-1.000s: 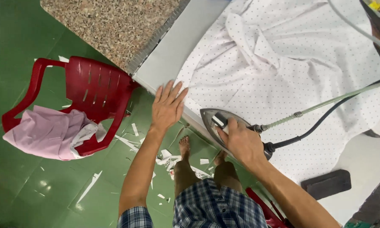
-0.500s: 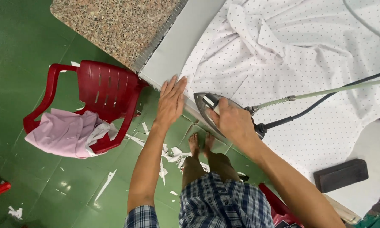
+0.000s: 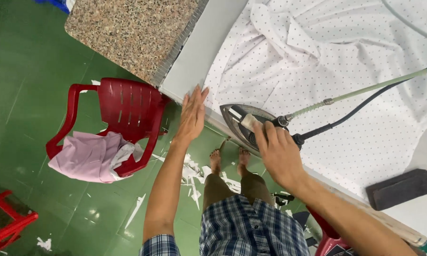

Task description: The person irons a white polka-dotted shirt on a table using a steam iron and a black pressing block. They repeatedly smooth the fabric, lift and reposition the shirt, and press different sections including the body and sleeves.

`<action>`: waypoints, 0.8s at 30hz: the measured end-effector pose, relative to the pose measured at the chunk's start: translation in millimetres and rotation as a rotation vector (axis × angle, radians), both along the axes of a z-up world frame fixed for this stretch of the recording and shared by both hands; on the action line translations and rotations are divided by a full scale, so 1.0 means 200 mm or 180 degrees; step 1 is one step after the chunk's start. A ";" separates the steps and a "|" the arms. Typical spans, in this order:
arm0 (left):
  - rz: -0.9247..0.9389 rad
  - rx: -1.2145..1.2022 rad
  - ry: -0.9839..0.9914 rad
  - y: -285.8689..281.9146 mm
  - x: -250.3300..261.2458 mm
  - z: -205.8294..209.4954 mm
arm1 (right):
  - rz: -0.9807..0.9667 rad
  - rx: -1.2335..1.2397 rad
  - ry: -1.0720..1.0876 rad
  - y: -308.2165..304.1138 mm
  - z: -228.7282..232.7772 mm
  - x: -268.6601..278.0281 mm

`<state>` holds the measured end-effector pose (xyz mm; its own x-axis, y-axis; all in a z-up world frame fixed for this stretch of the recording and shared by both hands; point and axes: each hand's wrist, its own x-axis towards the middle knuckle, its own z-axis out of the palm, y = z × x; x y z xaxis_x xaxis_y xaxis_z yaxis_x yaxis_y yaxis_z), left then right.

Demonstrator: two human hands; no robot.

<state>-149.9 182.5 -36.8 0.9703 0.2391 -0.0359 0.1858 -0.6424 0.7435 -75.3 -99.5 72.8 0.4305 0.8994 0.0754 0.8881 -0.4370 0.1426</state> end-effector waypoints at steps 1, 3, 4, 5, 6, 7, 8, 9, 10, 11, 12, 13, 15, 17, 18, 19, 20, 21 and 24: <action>-0.0010 -0.0028 0.0046 -0.01 -0.01 0.00 | -0.0153 -0.0081 0.0436 0.01 -0.06 0.03; -0.0033 -0.0042 0.0047 -0.01 -0.02 -0.02 | -0.0451 -0.0215 0.1233 0.14 -0.07 0.12; -0.0027 -0.0043 0.0039 -0.01 -0.02 -0.03 | -0.0726 -0.0331 0.2020 0.21 -0.07 0.17; -0.0021 -0.0068 0.0044 -0.01 -0.02 -0.04 | -0.0728 -0.0358 0.2022 0.23 -0.04 0.16; -0.0029 -0.0014 0.0009 0.00 -0.03 -0.06 | -0.0804 -0.0421 0.1950 0.26 -0.01 0.16; -0.0029 0.0031 -0.0041 -0.01 -0.02 -0.07 | -0.0877 -0.0491 0.1860 0.29 0.02 0.16; -0.0015 -0.0003 -0.0051 0.00 -0.01 -0.06 | -0.0874 -0.0526 0.1845 0.33 0.05 0.15; -0.0001 -0.0076 -0.0004 0.00 -0.02 -0.05 | -0.0845 -0.0597 0.1467 0.36 0.08 0.13; 0.0014 -0.0148 0.0043 0.00 -0.02 -0.04 | -0.0809 -0.0665 0.1089 0.39 0.10 0.11; 0.0030 -0.0189 0.0083 0.00 -0.02 -0.03 | -0.0797 -0.0713 0.1123 0.42 0.10 0.11; 0.0072 -0.0207 0.0098 -0.01 -0.02 -0.02 | -0.0713 -0.0694 0.1066 0.43 0.10 0.11; 0.0090 -0.0190 0.0085 -0.01 0.00 0.00 | -0.0650 -0.0632 0.0986 0.44 0.09 0.12; 0.0172 -0.0121 0.0128 -0.03 0.00 0.01 | -0.0637 -0.0474 0.1000 0.42 0.06 0.12; 0.0255 -0.0012 0.0118 -0.08 0.01 0.04 | -0.0621 -0.0271 0.0966 0.38 0.05 0.13; 0.0444 0.0098 0.0182 -0.10 0.02 0.05 | -0.0539 -0.0277 0.1127 0.35 0.05 0.14; 0.0658 0.0205 0.0258 -0.13 0.02 0.07 | -0.0431 -0.0291 0.1298 0.32 0.05 0.14; 0.0674 0.0235 0.0228 -0.14 0.04 0.06 | -0.0412 -0.0259 0.1272 0.26 0.05 0.15; 0.0786 0.0408 0.0236 -0.17 0.04 0.05 | -0.0392 -0.0363 0.1255 0.18 0.04 0.14; 0.0940 0.0711 0.0297 -0.25 0.03 0.02 | -0.0349 -0.0541 0.1427 -0.05 0.09 0.13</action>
